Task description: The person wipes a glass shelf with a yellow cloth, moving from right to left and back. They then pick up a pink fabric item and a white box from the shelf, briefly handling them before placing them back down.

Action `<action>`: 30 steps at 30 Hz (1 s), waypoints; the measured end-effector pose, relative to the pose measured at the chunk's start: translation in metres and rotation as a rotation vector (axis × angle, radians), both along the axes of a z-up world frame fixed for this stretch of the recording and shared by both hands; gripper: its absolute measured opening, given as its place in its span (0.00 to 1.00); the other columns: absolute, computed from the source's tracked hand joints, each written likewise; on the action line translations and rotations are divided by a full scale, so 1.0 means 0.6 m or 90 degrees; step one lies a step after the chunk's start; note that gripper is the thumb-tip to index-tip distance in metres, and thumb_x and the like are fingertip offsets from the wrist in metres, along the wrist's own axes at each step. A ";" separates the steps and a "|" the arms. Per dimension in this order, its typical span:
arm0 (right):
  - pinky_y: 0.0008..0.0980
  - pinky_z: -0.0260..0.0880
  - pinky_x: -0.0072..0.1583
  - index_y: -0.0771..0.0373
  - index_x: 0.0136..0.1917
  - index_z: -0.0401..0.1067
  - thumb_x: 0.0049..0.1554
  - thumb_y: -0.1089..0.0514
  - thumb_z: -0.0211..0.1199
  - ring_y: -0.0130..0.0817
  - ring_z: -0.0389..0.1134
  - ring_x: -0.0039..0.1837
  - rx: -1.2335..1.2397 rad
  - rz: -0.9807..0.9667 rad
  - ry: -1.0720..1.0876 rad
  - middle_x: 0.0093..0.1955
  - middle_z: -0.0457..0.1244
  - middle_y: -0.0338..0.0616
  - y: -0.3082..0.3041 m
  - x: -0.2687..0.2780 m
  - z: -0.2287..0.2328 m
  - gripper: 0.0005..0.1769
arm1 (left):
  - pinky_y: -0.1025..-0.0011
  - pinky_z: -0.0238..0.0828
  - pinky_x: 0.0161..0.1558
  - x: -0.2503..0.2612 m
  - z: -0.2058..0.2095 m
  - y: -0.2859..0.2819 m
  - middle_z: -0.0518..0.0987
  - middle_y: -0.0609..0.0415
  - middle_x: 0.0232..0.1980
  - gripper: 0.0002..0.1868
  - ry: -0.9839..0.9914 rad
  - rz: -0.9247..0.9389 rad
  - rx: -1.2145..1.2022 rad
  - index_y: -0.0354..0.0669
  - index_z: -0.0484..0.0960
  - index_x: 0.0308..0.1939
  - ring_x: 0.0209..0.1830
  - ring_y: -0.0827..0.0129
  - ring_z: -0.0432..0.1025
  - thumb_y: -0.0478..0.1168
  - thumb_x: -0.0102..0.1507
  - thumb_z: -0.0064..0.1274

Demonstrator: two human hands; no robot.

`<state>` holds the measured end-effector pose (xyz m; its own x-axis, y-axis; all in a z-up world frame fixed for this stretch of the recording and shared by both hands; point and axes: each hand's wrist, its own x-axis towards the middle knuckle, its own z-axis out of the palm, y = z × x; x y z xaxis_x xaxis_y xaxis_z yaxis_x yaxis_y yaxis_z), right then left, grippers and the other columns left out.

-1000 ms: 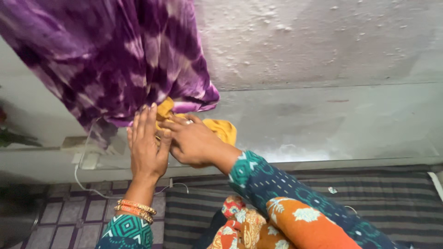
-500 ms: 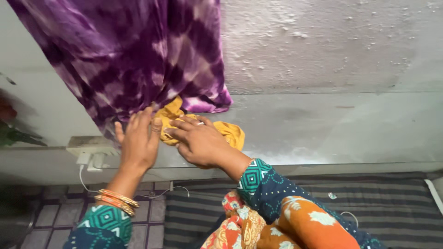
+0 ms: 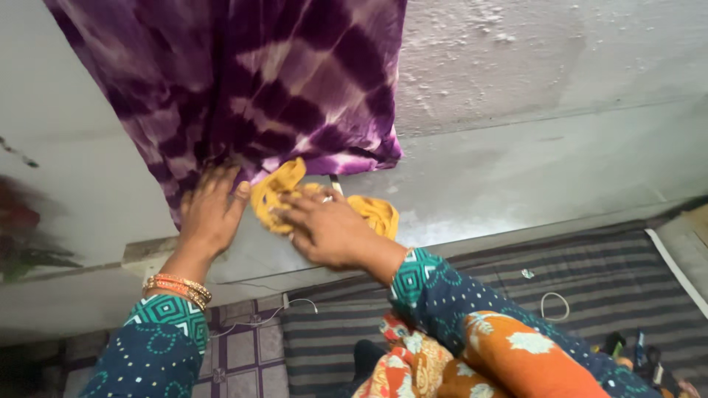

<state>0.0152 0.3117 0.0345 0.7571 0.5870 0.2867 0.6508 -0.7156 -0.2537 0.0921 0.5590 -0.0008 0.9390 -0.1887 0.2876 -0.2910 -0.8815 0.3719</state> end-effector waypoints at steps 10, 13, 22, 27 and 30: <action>0.54 0.48 0.74 0.52 0.71 0.68 0.58 0.47 0.53 0.44 0.57 0.77 0.020 -0.015 -0.005 0.76 0.59 0.44 0.088 0.048 0.002 0.28 | 0.50 0.57 0.74 -0.048 -0.004 0.000 0.67 0.42 0.76 0.31 -0.127 -0.023 -0.259 0.44 0.72 0.70 0.76 0.49 0.62 0.60 0.74 0.32; 0.54 0.49 0.74 0.54 0.71 0.67 0.58 0.47 0.53 0.47 0.56 0.77 0.007 -0.066 -0.033 0.75 0.60 0.46 0.105 0.075 0.000 0.29 | 0.45 0.47 0.73 -0.093 -0.004 -0.016 0.62 0.41 0.79 0.32 -0.127 -0.003 -0.198 0.43 0.69 0.72 0.79 0.47 0.56 0.60 0.73 0.31; 0.56 0.48 0.73 0.57 0.72 0.66 0.56 0.42 0.55 0.51 0.55 0.76 0.005 -0.034 -0.060 0.75 0.58 0.50 0.154 0.057 -0.009 0.33 | 0.51 0.40 0.78 -0.150 -0.014 -0.014 0.48 0.33 0.83 0.40 -0.114 -0.056 -0.394 0.39 0.52 0.80 0.84 0.42 0.43 0.64 0.74 0.26; 0.54 0.50 0.75 0.58 0.69 0.69 0.55 0.43 0.56 0.48 0.59 0.76 0.026 0.018 -0.047 0.74 0.61 0.47 0.183 0.012 -0.025 0.32 | 0.41 0.29 0.76 -0.173 -0.009 -0.008 0.54 0.38 0.83 0.37 -0.173 0.078 -0.328 0.40 0.58 0.79 0.84 0.44 0.43 0.61 0.74 0.24; 0.54 0.51 0.74 0.58 0.67 0.71 0.57 0.42 0.58 0.52 0.59 0.76 0.074 0.039 -0.049 0.70 0.63 0.54 0.187 -0.014 -0.017 0.29 | 0.33 0.23 0.74 -0.190 0.017 -0.011 0.62 0.42 0.79 0.34 -0.177 0.064 -0.269 0.41 0.67 0.74 0.83 0.48 0.50 0.58 0.73 0.26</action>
<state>0.0071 0.4242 0.0242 0.6936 0.5911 0.4118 0.7136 -0.6420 -0.2805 -0.0222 0.5524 0.0096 0.8236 0.0848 0.5608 -0.3515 -0.6997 0.6220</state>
